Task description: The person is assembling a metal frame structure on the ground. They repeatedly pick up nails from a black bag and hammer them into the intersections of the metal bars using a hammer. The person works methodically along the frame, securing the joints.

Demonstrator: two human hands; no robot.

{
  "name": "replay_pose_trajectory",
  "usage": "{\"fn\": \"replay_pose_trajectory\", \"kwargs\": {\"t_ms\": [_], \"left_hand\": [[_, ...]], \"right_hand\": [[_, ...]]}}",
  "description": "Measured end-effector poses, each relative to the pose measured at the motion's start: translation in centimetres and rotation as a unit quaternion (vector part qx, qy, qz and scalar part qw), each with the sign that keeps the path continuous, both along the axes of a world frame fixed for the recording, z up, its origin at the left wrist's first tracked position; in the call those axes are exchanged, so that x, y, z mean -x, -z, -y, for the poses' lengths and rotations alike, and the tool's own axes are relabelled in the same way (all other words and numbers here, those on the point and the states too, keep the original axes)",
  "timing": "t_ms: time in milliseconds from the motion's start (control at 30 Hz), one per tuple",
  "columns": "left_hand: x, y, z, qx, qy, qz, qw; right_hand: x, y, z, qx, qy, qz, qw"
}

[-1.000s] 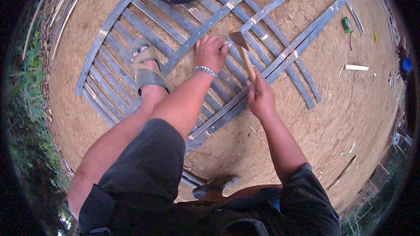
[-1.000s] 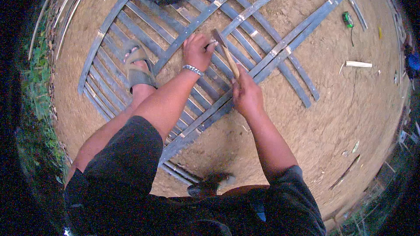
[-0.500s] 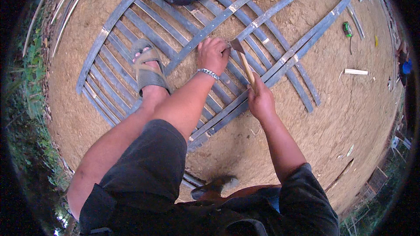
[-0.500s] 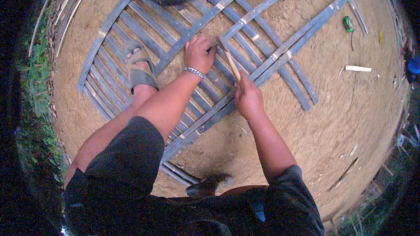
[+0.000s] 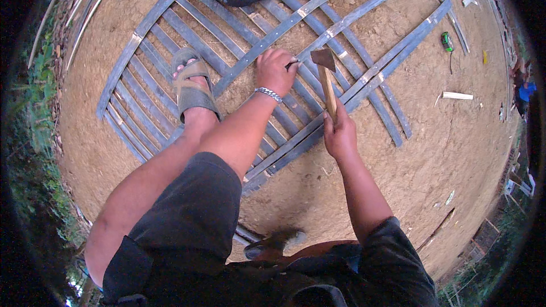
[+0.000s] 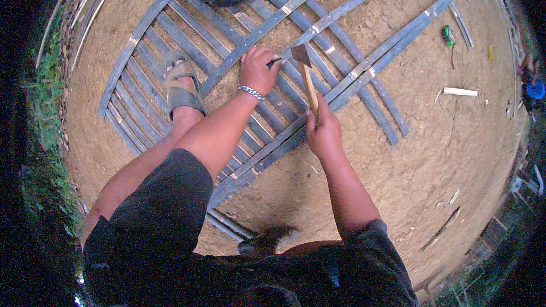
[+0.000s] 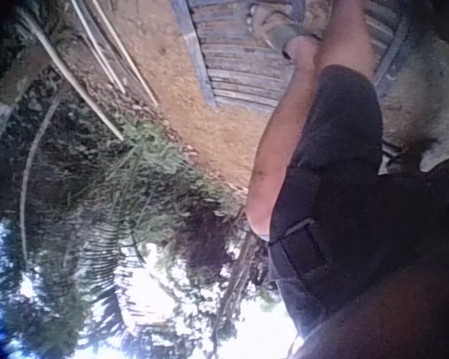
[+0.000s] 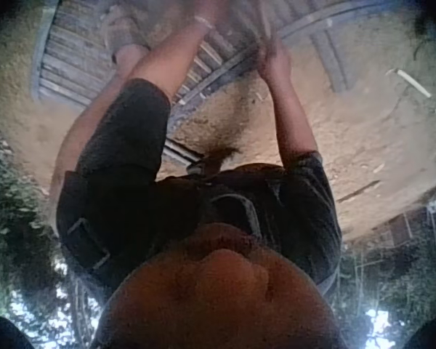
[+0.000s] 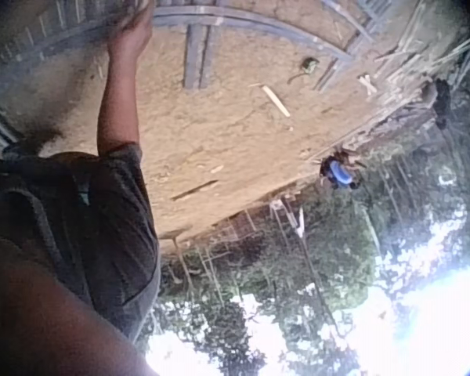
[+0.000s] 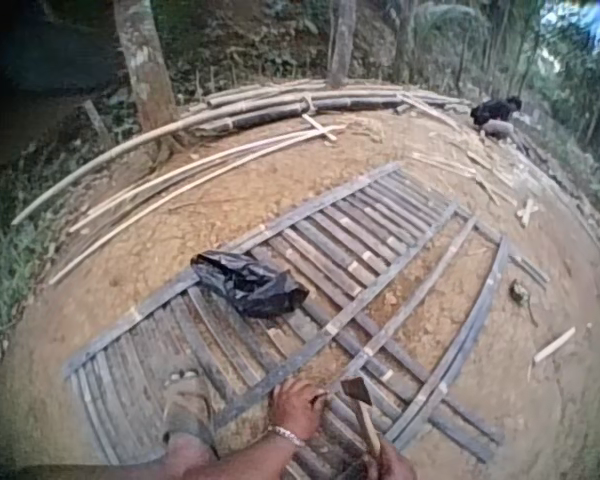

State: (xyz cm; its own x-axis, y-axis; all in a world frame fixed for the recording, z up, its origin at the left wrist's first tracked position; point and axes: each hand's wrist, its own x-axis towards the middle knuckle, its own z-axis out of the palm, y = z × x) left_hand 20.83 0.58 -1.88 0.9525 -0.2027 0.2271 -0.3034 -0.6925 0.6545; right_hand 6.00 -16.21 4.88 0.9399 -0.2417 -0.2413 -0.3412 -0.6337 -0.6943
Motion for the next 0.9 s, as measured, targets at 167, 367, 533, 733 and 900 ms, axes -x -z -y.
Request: {"fn": "replay_pose_trajectory", "kwargs": {"t_ms": [167, 367, 533, 733, 900], "left_hand": [[0.7, 2.1, -1.7, 0.033, -0.102, 0.036, 0.994], [0.8, 0.8, -0.2, -0.178, -0.116, -0.018, 0.977], [0.8, 0.8, -0.2, -0.177, -0.105, -0.006, 0.978], [0.6, 0.8, 0.2, -0.181, -0.103, 0.005, 0.978], [0.5, 0.8, 0.1, -0.195, -0.117, -0.031, 0.973]], "right_hand": [[2.1, -0.2, -0.3, -0.04, 0.039, -0.036, 0.998], [1.1, -0.3, -0.5, 0.012, -0.025, -0.08, 0.996], [-0.2, 0.1, -1.3, -0.022, -0.006, 0.074, 0.997], [-1.3, 0.5, -0.7, 0.014, -0.036, 0.008, 0.999], [-0.5, -0.3, -0.4, 0.02, -0.05, 0.138, 0.989]]}}
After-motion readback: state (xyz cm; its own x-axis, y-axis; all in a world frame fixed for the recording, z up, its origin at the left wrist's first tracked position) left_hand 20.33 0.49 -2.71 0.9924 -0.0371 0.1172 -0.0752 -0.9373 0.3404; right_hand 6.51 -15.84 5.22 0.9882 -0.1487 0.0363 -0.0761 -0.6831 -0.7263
